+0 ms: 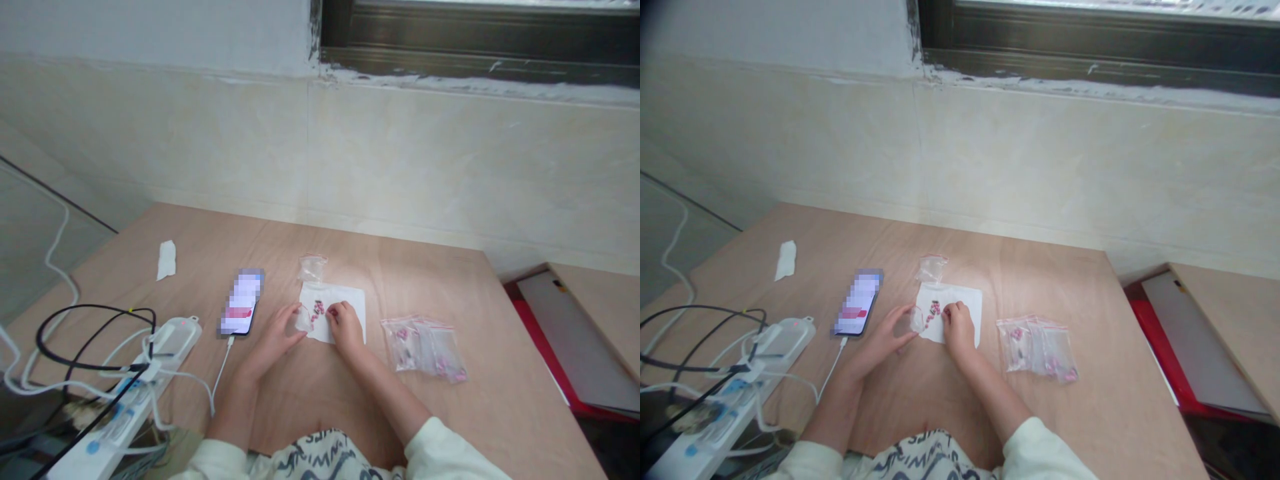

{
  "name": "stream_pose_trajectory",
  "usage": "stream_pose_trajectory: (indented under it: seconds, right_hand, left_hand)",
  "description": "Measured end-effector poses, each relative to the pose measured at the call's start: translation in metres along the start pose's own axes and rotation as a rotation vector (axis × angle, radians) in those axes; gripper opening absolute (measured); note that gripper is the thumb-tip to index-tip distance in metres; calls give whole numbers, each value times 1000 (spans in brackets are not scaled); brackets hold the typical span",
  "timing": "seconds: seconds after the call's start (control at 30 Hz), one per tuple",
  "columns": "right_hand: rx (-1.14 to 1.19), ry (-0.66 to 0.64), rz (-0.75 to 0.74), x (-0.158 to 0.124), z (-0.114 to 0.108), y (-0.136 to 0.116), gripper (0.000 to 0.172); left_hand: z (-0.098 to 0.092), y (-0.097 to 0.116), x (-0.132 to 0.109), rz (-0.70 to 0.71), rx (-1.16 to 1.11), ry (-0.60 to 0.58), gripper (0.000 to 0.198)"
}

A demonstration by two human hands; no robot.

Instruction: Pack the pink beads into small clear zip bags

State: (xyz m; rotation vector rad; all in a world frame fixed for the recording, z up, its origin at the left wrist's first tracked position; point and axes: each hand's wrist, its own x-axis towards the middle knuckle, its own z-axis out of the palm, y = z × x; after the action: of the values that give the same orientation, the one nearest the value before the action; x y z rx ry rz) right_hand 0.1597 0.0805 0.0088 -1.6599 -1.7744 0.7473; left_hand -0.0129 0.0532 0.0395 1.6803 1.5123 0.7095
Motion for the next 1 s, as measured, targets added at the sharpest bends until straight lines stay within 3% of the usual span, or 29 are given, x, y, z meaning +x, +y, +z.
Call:
stream_pose_trajectory:
  seconds: [0.1,0.2,0.37,0.47,0.57,0.67,0.8,1.0]
  right_hand:
    - [135,10,-15,-1,-8,-11,8]
    - [243,-76,-82,-5,-16,-28,8]
    - [243,-117,-70,-21,-21,-45,15]
    - [326,-143,-44,-33,-24,-44,16]
    - [399,-136,-9,-42,-29,-41,10]
    - [453,-92,22,-46,-34,-38,9]
    - [569,-75,91,-49,-39,-34,16]
    - [503,-141,180,-51,-44,-27,8]
  left_hand:
    - [2,4,0,2,-10,-9,47]
    - [7,9,0,14,-43,-12,47]
    - [16,17,-3,-41,-118,54,46]
    - [17,21,-10,-93,-169,79,45]
    - [11,24,-19,-77,-271,21,42]
    - [2,24,-25,-64,-361,-42,25]
    - [-6,26,-29,-100,-344,-53,21]
    - [-11,39,-34,-71,-308,-110,21]
